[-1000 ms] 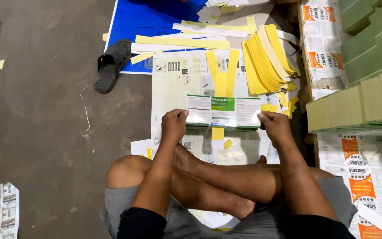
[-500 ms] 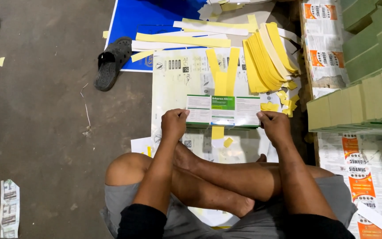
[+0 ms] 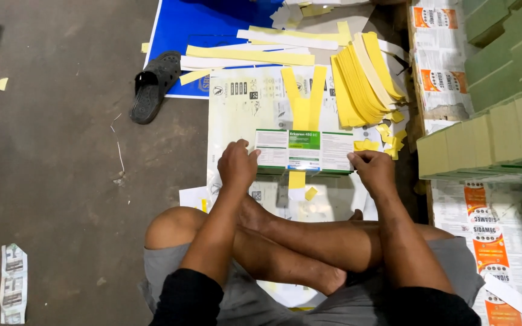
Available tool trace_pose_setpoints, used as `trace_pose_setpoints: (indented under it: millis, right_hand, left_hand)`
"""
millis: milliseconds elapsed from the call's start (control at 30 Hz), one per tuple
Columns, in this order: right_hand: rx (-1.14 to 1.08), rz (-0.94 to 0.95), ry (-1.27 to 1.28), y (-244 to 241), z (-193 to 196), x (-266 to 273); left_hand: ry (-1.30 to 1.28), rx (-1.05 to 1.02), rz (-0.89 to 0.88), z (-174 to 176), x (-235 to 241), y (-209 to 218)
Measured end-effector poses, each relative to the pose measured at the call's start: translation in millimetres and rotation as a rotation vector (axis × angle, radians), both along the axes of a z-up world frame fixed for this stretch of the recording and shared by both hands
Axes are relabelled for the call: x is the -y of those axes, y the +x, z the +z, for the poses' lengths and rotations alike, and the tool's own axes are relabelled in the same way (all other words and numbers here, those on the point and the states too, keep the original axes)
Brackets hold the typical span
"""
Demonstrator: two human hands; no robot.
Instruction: The person applies yellow adhesive strips to stacks of printed product packaging cards.
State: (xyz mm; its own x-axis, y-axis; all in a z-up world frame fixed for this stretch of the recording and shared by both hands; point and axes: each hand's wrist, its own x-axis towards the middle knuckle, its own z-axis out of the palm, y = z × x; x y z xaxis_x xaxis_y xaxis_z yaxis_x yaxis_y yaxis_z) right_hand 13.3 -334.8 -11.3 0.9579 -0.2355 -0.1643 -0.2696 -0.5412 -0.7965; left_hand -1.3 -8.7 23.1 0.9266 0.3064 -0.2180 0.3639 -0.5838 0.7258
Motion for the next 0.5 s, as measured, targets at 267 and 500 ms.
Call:
trace_pose_setpoints:
  millis: [267, 500]
  right_hand:
    - [0.056, 0.043, -0.046, 4.9, -3.3, -0.2]
    - [0.329, 0.076, -0.283, 12.0, 13.1, -27.6]
  left_hand:
    - [0.355, 0.634, -0.788, 14.1, 25.9, -10.5]
    - [0.348, 0.663, -0.733, -11.2, 22.2, -9.4]
